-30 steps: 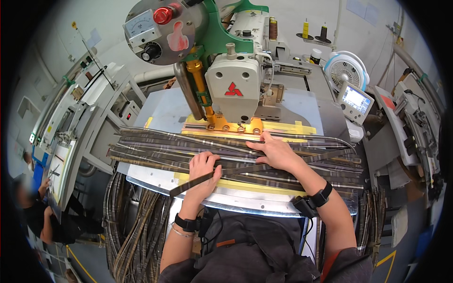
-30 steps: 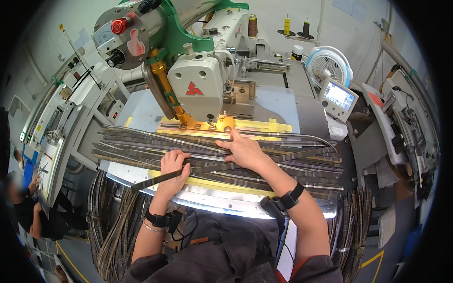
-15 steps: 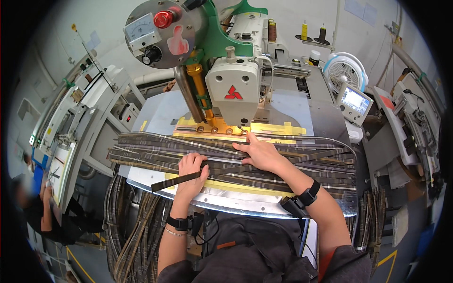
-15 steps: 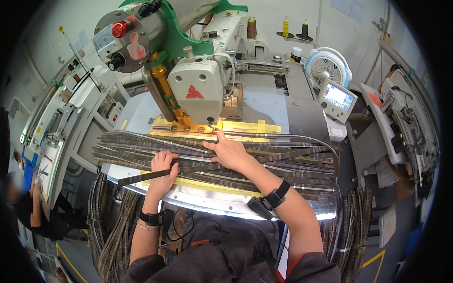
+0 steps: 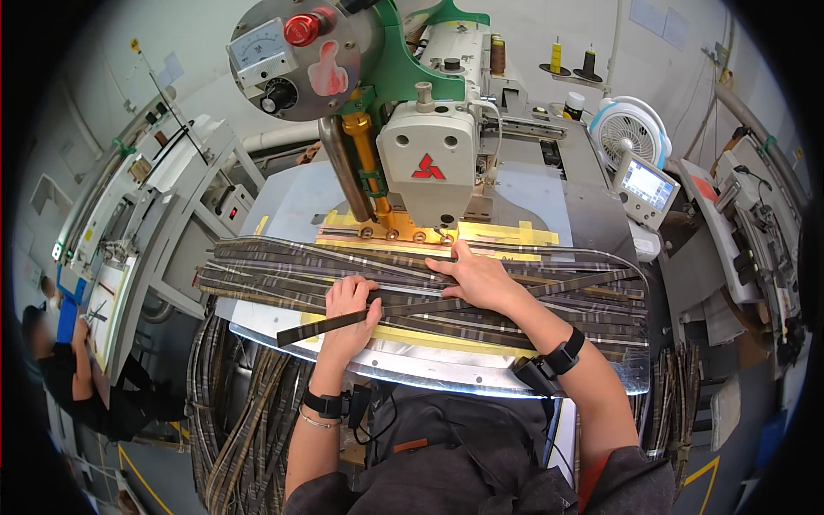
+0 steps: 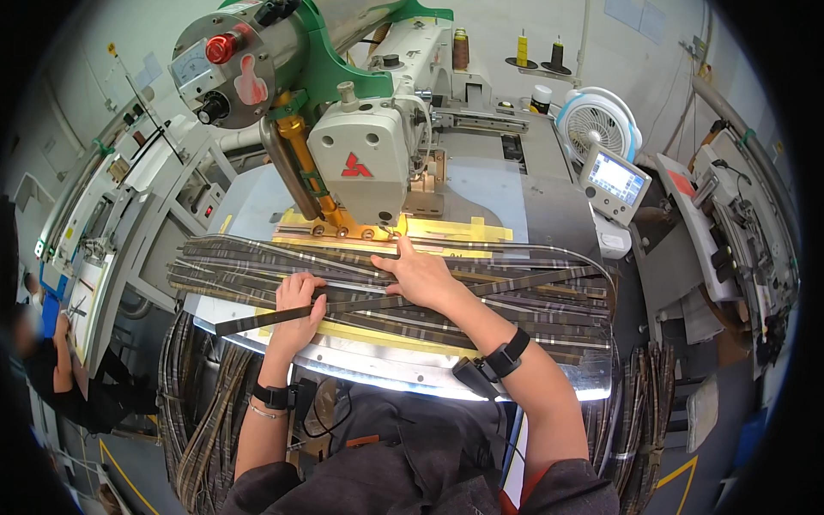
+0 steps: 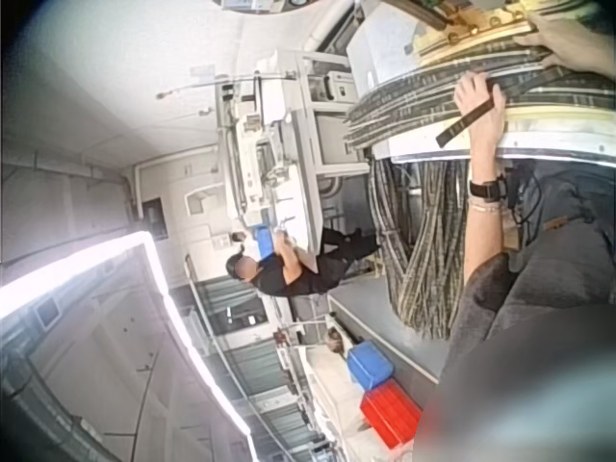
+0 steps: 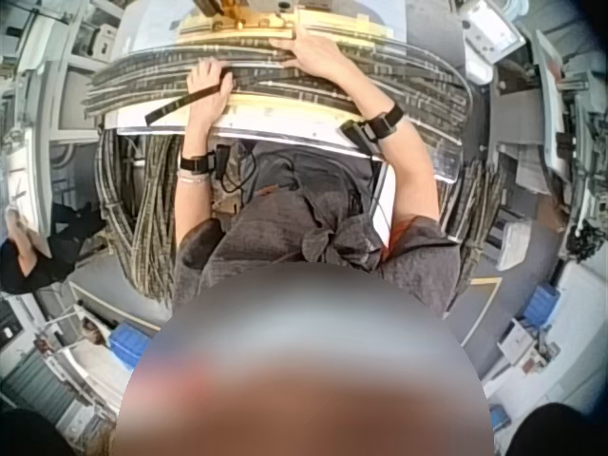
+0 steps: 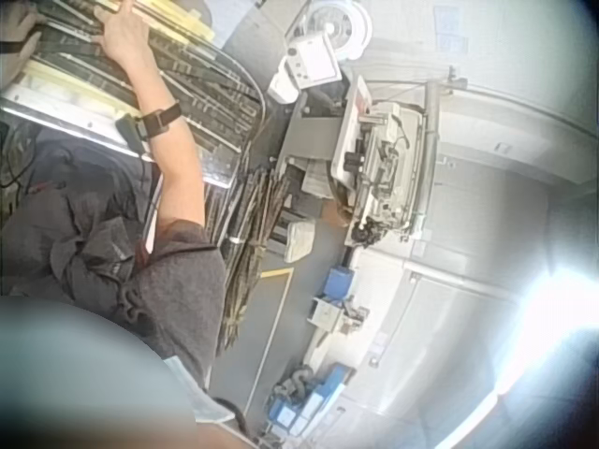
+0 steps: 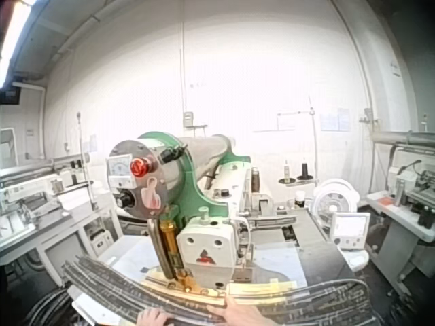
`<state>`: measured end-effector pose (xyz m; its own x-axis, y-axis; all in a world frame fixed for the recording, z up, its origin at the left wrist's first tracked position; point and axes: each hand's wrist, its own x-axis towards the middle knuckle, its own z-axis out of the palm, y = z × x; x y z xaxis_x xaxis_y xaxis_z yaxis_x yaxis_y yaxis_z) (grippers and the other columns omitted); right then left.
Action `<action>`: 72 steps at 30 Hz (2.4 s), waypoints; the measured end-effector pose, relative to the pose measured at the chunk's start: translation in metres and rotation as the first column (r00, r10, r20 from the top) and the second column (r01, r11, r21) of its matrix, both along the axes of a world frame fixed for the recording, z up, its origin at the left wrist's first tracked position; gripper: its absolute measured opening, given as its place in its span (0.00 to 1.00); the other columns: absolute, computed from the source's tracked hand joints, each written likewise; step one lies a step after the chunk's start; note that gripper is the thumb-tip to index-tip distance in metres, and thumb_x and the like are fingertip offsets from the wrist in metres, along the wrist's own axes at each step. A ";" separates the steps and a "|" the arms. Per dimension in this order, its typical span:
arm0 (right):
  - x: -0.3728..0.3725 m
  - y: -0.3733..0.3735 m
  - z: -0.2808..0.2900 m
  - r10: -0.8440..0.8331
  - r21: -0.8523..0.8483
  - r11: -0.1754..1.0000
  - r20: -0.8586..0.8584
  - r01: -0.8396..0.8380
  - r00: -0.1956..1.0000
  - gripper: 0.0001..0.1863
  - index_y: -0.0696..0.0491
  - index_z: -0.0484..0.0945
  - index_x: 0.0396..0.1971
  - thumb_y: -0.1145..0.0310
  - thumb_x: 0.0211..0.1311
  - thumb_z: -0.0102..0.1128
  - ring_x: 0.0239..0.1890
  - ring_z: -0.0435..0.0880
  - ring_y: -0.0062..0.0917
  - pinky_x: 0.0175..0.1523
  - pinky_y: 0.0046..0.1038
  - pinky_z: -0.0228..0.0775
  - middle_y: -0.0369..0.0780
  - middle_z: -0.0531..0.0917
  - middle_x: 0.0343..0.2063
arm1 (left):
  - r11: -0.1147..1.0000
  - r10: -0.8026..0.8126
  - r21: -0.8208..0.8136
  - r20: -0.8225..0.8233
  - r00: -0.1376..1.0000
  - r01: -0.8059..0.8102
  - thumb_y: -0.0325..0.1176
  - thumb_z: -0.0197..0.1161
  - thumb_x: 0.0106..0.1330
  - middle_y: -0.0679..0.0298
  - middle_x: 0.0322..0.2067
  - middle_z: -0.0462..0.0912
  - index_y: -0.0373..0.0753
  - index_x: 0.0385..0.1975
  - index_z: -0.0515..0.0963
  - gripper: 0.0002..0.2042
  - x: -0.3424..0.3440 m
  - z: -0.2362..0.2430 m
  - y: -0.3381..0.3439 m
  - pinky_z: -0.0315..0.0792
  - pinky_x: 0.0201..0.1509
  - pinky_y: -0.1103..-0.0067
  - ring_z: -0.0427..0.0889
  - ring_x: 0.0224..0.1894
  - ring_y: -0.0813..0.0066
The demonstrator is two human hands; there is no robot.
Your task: The worker is sewing several plaid straps together using an industrial sewing machine and trimming them with scissors.
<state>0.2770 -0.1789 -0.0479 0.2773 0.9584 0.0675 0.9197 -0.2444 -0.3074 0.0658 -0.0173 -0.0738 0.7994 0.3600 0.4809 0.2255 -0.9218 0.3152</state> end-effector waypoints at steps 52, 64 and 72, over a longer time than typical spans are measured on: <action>0.004 0.009 -0.015 0.045 0.087 0.995 0.040 -0.048 0.998 0.31 0.40 0.74 0.61 0.55 0.55 0.69 0.41 0.81 0.36 0.42 0.35 0.76 0.45 0.71 0.44 | 0.999 0.034 0.028 -0.023 0.999 -0.033 0.32 0.60 0.59 0.56 0.44 0.73 0.38 0.42 0.75 0.12 0.003 -0.009 0.008 0.61 0.58 0.63 0.70 0.51 0.55; 0.000 0.012 -0.009 0.047 0.054 0.997 0.027 -0.048 0.999 0.30 0.39 0.75 0.60 0.55 0.55 0.68 0.41 0.84 0.39 0.44 0.37 0.76 0.50 0.71 0.49 | 0.996 0.081 0.025 -0.033 0.996 -0.080 0.30 0.59 0.58 0.57 0.43 0.72 0.38 0.42 0.74 0.12 0.003 -0.011 0.010 0.61 0.57 0.64 0.70 0.50 0.55; -0.003 0.017 -0.007 0.036 0.047 0.998 0.009 -0.036 0.999 0.29 0.38 0.75 0.59 0.56 0.55 0.69 0.40 0.84 0.38 0.44 0.38 0.75 0.48 0.71 0.47 | 0.997 0.076 0.018 -0.031 0.997 -0.075 0.31 0.58 0.59 0.57 0.43 0.73 0.38 0.42 0.74 0.12 0.001 -0.010 0.016 0.61 0.56 0.64 0.70 0.50 0.55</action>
